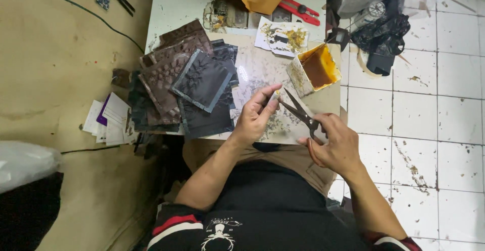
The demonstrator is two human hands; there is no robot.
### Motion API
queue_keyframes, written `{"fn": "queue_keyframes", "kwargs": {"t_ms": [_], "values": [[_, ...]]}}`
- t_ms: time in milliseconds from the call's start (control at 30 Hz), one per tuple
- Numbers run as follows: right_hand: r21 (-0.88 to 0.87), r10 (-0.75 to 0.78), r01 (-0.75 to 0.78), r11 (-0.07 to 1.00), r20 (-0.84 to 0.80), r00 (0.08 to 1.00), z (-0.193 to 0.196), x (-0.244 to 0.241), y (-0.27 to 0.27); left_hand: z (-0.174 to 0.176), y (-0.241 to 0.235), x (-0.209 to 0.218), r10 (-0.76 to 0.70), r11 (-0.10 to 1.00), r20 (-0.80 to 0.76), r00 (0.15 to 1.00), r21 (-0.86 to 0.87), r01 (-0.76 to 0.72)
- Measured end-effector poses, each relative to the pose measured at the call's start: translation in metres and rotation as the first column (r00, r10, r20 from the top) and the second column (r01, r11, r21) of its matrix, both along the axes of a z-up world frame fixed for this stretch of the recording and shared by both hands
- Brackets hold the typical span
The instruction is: Applying edge finish to leather components and trimming them with scissors at a workbench.
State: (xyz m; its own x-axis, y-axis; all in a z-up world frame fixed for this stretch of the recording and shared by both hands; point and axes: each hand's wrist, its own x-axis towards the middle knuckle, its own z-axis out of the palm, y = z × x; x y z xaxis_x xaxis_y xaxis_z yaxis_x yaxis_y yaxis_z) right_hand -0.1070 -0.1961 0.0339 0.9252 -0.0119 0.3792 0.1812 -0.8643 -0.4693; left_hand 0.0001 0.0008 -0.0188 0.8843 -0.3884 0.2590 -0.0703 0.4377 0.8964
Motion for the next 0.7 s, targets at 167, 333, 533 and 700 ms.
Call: {"fn": "queue_keyframes", "kwargs": {"t_ms": [167,333,533,700], "values": [[-0.096,0.0,0.003,0.995,0.029,1.0,-0.004,0.005,0.008,0.007,0.003,-0.002,0.011,1.0,0.006,1.0,0.023,-0.011],[-0.073,-0.029,0.03,0.997,0.014,0.999,-0.019,0.006,0.012,0.003,-0.002,-0.005,0.053,0.998,0.016,0.998,0.016,-0.053],[-0.193,-0.04,0.051,0.98,0.063,0.997,-0.019,0.006,0.017,0.0,-0.001,-0.008,0.073,0.995,0.033,0.997,0.061,-0.075],[-0.203,-0.031,0.042,0.978,0.055,0.998,-0.02,0.006,0.016,0.004,-0.004,-0.012,0.088,0.995,0.007,0.996,0.052,-0.088]]}}
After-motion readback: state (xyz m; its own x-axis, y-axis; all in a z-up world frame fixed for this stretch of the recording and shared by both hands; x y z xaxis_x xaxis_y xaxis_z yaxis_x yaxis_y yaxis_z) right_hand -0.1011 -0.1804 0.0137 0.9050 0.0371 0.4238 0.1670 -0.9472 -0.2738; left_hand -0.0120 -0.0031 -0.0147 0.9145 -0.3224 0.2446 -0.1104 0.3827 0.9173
